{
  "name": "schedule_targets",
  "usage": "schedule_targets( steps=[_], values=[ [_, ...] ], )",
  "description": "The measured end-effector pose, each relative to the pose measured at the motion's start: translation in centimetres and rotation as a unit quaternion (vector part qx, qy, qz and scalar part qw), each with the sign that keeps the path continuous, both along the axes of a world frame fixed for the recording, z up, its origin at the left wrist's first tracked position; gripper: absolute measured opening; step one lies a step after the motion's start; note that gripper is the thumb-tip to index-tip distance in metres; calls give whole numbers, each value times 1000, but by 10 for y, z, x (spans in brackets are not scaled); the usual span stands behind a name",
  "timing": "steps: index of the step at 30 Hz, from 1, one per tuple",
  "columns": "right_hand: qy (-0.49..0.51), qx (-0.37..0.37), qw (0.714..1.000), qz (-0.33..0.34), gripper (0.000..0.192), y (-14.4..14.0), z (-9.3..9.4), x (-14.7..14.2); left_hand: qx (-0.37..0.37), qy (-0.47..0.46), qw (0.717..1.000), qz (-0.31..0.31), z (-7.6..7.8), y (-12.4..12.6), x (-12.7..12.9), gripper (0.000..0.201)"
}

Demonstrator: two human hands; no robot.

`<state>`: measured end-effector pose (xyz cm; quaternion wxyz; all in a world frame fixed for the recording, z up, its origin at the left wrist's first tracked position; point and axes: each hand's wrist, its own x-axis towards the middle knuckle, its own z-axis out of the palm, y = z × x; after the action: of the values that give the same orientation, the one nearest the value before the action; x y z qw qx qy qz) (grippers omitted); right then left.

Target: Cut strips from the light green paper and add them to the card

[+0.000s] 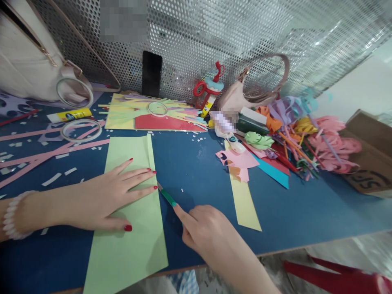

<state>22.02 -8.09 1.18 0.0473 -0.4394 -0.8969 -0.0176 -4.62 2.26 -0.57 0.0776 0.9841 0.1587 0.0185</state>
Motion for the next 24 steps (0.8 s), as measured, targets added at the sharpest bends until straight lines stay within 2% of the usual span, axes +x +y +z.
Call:
schedule_targets(
  steps=[18, 22, 24],
  values=[
    [-23, 22, 999, 0, 39, 30, -1, -6, 9, -13, 1000, 1, -5, -2, -1, 73],
    [-20, 14, 1000, -5, 39, 31, 0, -7, -13, -14, 1000, 3, 0, 15, -2, 67],
    [-18, 5, 1000, -8, 40, 31, 0, -8, -8, -21, 999, 24, 1, 30, -3, 65]
  ],
)
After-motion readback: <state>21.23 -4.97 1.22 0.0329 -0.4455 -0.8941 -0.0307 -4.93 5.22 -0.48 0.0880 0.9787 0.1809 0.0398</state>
